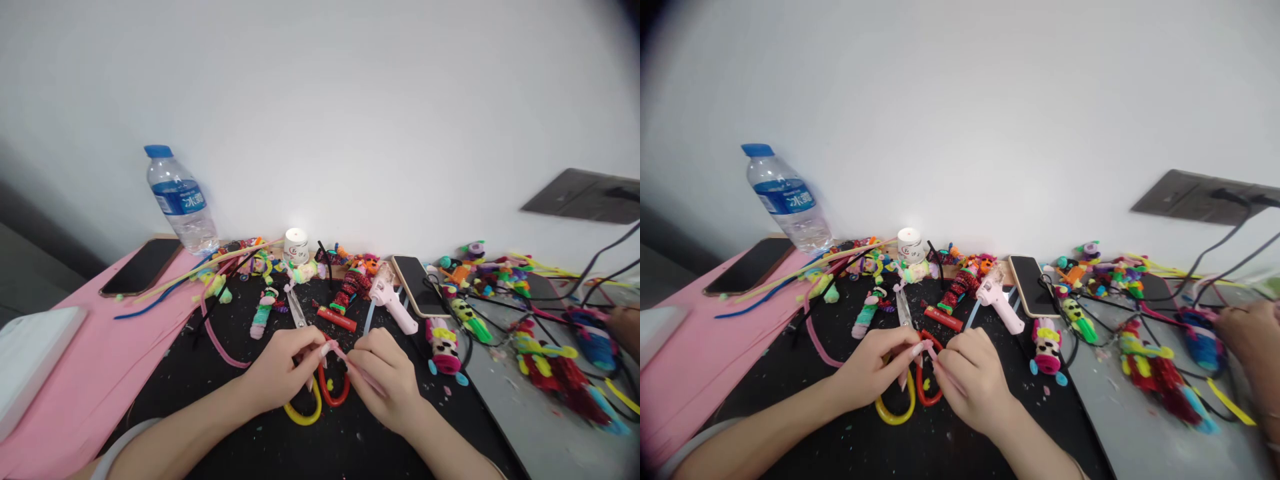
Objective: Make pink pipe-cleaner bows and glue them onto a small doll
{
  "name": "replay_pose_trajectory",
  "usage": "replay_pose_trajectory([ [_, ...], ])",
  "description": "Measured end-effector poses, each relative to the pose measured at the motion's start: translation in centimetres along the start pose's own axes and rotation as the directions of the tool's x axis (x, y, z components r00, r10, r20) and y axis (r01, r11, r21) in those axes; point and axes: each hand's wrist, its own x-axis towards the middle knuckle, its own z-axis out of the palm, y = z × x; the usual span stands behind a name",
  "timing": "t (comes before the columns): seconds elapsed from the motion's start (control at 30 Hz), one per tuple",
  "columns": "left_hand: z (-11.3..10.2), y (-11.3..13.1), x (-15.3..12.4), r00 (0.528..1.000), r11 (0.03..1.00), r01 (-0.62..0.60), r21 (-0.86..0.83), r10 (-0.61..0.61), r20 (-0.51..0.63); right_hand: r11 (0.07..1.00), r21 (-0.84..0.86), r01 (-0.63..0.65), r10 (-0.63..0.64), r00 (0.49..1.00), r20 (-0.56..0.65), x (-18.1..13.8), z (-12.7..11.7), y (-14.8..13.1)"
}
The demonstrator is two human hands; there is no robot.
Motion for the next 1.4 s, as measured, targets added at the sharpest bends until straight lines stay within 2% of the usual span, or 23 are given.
replay_pose_trajectory([
  [0.23,-0.17,-0.01,-0.13,0.991,0.959,-0.13,0.253,0.12,0.058,0.999,0.015,-0.034,0.035,0.999,-0.008,0.14,-0.11,-0.07],
  [0.53,-0.43,0.06,-0.17,0.966,0.894,-0.241,0.378,0.185,0.179,0.995,0.022,-0.097,0.098,0.995,-0.027,0.23,-0.16,0.04],
  [0.93,-0.51,0.3,-0.26,0.925,0.855,-0.323,0.406,0.194,0.327,0.977,0.149,-0.151,0.162,0.985,-0.065,0.44,0.22,0.27],
  [1.4,-0.55,0.01,-0.21,0.925,0.878,-0.317,0.36,0.201,0.323,0.948,0.175,-0.265,0.276,0.96,-0.043,0.3,0.15,0.22],
])
